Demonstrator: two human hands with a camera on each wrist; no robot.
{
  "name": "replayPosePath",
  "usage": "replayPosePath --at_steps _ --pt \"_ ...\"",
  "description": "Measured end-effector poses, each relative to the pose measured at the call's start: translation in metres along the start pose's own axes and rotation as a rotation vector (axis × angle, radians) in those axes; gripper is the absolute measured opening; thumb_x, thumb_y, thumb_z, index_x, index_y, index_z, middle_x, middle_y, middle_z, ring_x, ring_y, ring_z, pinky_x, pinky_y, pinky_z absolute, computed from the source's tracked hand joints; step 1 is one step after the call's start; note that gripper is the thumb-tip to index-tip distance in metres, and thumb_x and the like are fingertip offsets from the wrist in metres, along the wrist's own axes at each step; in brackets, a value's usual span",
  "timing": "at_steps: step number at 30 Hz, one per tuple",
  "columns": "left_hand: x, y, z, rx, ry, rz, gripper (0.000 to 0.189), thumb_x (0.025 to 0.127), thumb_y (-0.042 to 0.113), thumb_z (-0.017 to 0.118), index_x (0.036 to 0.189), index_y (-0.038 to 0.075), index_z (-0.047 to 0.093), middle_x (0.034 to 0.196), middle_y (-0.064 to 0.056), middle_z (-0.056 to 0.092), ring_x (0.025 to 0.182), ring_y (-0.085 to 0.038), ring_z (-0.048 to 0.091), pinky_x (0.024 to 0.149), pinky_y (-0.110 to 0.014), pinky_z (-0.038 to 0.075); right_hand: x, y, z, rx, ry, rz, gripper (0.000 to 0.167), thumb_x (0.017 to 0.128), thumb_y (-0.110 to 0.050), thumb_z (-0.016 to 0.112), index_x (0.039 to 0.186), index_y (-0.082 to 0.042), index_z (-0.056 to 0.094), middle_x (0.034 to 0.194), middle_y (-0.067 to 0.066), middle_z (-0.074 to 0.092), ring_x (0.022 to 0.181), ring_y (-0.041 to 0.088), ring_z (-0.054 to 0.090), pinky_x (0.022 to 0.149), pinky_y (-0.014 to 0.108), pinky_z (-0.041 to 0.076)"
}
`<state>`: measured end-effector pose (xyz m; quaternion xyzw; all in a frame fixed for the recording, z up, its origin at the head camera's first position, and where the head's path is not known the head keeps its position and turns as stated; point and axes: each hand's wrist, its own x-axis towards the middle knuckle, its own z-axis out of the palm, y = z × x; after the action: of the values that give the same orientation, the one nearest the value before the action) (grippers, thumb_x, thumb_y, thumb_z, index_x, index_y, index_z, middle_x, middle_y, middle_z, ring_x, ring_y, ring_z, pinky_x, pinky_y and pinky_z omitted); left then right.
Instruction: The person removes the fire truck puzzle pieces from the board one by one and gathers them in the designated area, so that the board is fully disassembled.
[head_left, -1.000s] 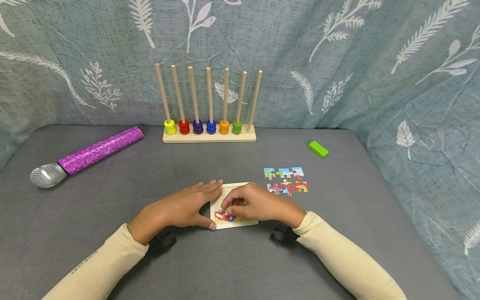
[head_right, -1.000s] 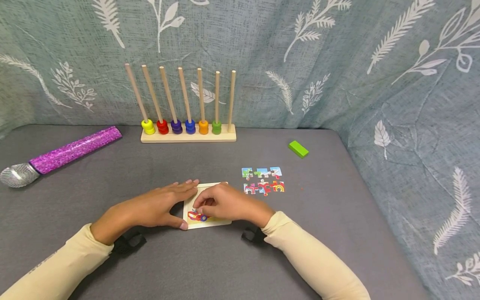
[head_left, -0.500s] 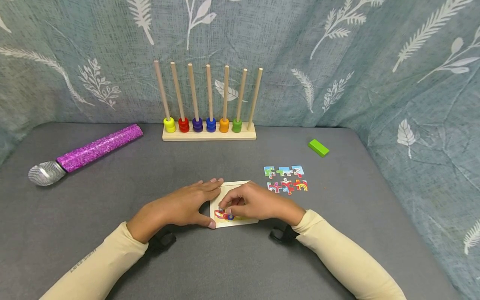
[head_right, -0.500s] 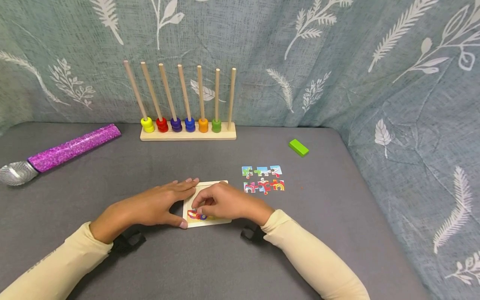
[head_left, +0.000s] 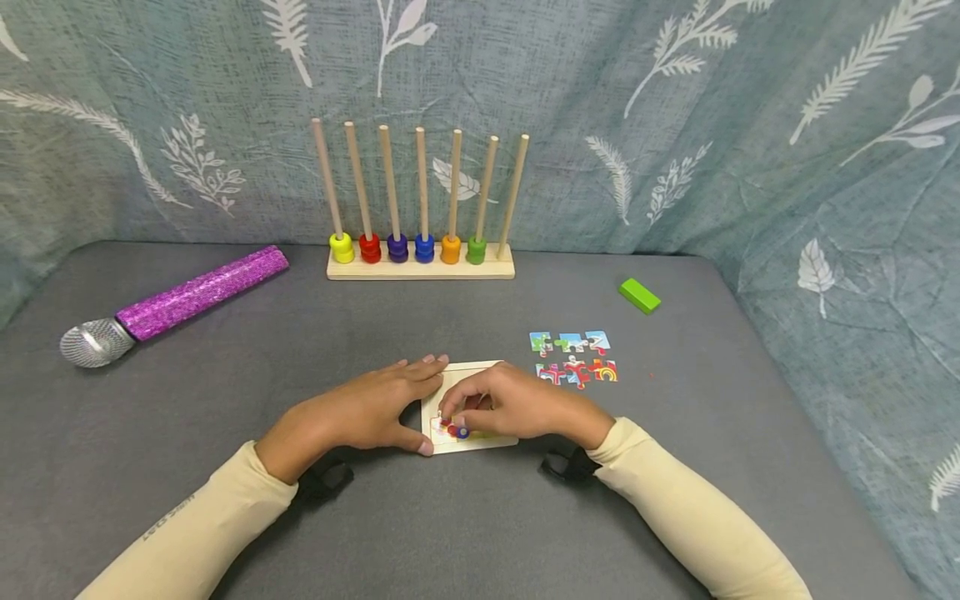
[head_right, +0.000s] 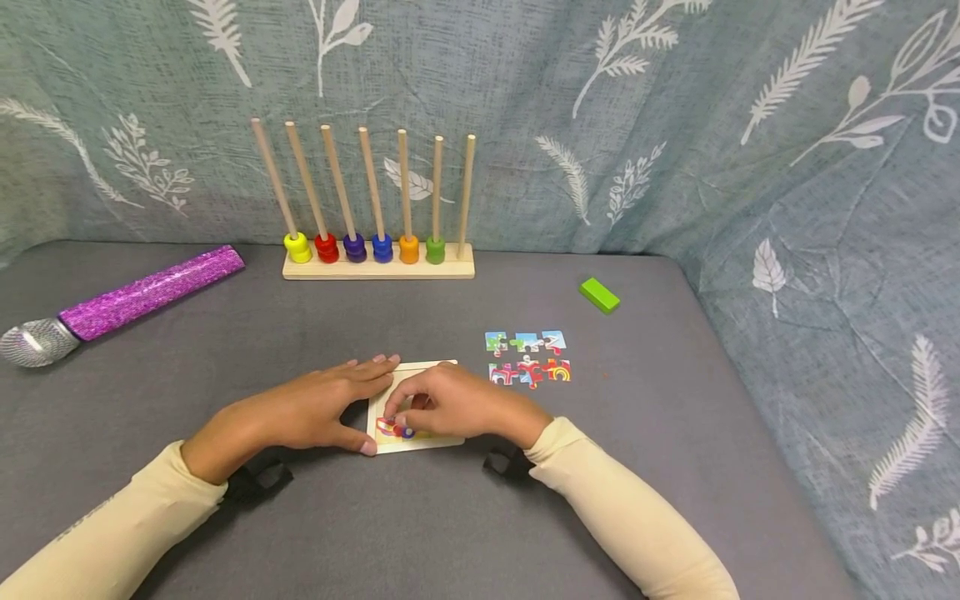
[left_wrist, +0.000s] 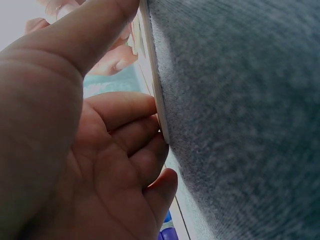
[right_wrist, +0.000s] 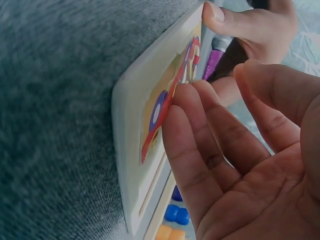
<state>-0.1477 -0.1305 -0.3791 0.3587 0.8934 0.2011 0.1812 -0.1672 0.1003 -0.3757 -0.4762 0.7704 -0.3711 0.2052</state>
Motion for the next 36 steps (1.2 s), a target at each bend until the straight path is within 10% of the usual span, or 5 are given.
replayPosePath --at_steps 36 --pt "0.0 -0.0012 0.0006 -0.017 0.019 0.014 0.093 0.081 0.042 0.078 0.148 -0.004 0.034 0.157 -0.017 0.022 0.144 -0.033 0.02 0.113 -0.05 0.019 -0.0009 0.002 0.0016 0.047 0.055 0.002 0.013 0.091 0.001 0.064 0.101 -0.005 0.071 0.101 -0.001 0.064 0.081 0.007 0.058 0.07 0.025 0.051"
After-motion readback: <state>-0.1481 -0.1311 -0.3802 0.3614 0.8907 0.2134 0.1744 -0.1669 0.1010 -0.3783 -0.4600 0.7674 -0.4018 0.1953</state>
